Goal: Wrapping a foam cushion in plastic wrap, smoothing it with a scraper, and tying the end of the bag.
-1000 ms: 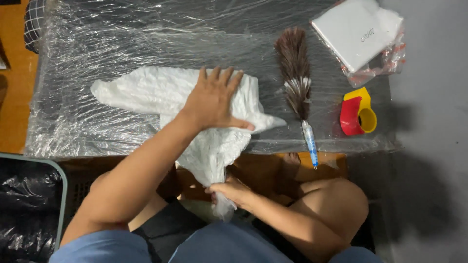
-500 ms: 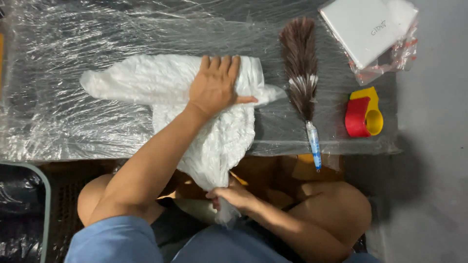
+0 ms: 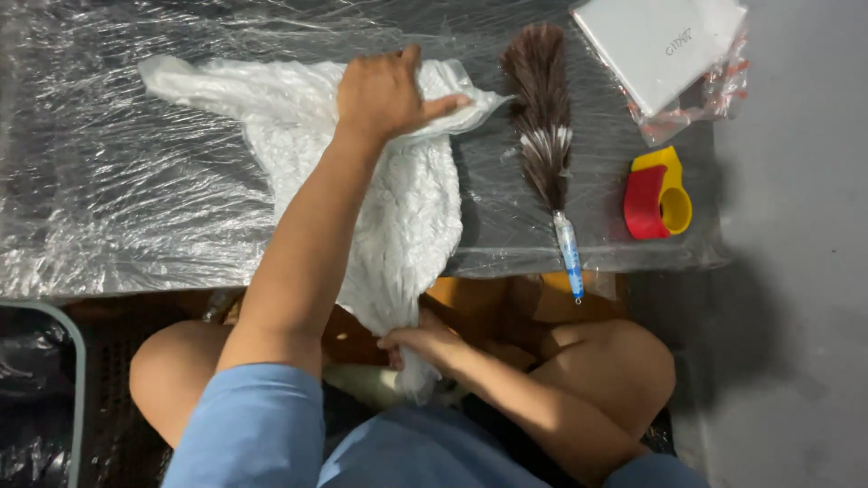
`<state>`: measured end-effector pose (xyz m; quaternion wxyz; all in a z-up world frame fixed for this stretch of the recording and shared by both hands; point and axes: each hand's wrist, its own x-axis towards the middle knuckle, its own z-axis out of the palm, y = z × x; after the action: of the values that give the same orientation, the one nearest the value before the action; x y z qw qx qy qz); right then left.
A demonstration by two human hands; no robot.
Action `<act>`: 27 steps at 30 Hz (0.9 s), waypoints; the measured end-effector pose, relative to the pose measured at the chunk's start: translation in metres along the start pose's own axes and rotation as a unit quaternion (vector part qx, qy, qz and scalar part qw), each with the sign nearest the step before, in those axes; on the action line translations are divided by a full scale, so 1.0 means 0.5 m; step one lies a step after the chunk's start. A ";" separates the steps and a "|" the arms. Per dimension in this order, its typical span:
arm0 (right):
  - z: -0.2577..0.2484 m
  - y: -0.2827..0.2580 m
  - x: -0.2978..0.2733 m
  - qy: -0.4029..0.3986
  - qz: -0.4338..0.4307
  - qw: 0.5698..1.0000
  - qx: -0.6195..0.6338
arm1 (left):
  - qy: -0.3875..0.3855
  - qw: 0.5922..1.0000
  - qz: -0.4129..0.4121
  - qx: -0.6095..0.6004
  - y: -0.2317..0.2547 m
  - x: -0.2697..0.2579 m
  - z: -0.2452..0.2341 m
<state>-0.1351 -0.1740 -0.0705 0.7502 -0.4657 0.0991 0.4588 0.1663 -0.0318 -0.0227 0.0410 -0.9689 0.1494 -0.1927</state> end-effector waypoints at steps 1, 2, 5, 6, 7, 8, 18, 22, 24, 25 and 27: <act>0.006 -0.013 -0.007 -0.013 0.012 1.000 -0.021 | 0.038 0.998 0.000 -0.053 0.000 -0.005 -0.018; 0.012 -0.030 -0.010 -0.025 0.020 0.999 -0.040 | 0.078 0.991 0.003 -0.105 0.000 -0.002 -0.037; 0.011 -0.022 -0.004 -0.019 0.033 0.999 0.023 | -0.175 0.978 -0.049 -0.101 -0.024 0.039 -0.094; 0.006 -0.015 0.002 -0.018 0.032 0.999 0.023 | -0.174 0.978 -0.048 -0.102 -0.048 0.045 -0.116; 0.000 -0.008 0.010 -0.019 0.026 0.999 0.024 | -0.284 0.953 -0.090 -0.066 -0.073 0.050 -0.138; -0.006 -0.001 0.016 -0.023 0.022 0.999 0.024 | -0.389 0.911 -0.134 -0.028 -0.100 0.052 -0.159; 0.010 -0.022 0.006 0.043 0.068 0.996 -0.028 | -0.210 0.972 -0.073 -0.080 -0.244 -0.022 -0.169; -0.005 0.002 0.015 0.039 0.064 0.997 -0.020 | -0.227 0.963 -0.096 -0.111 -0.226 -0.059 -0.161; -0.014 0.018 0.022 0.033 0.066 0.997 -0.010 | -0.263 0.950 -0.108 -0.129 -0.204 -0.080 -0.195; -0.013 0.020 0.022 0.029 0.069 0.997 0.003 | -0.258 0.951 -0.082 -0.147 -0.189 -0.094 -0.218; -0.006 0.013 0.019 0.023 0.074 0.997 0.017 | -0.255 0.951 -0.058 -0.165 -0.175 -0.122 -0.224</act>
<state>-0.1340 -0.1700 -0.0816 0.7194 -0.4552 0.1583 0.5002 0.0934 0.0676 0.0707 -0.0944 -0.9860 0.1071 0.0858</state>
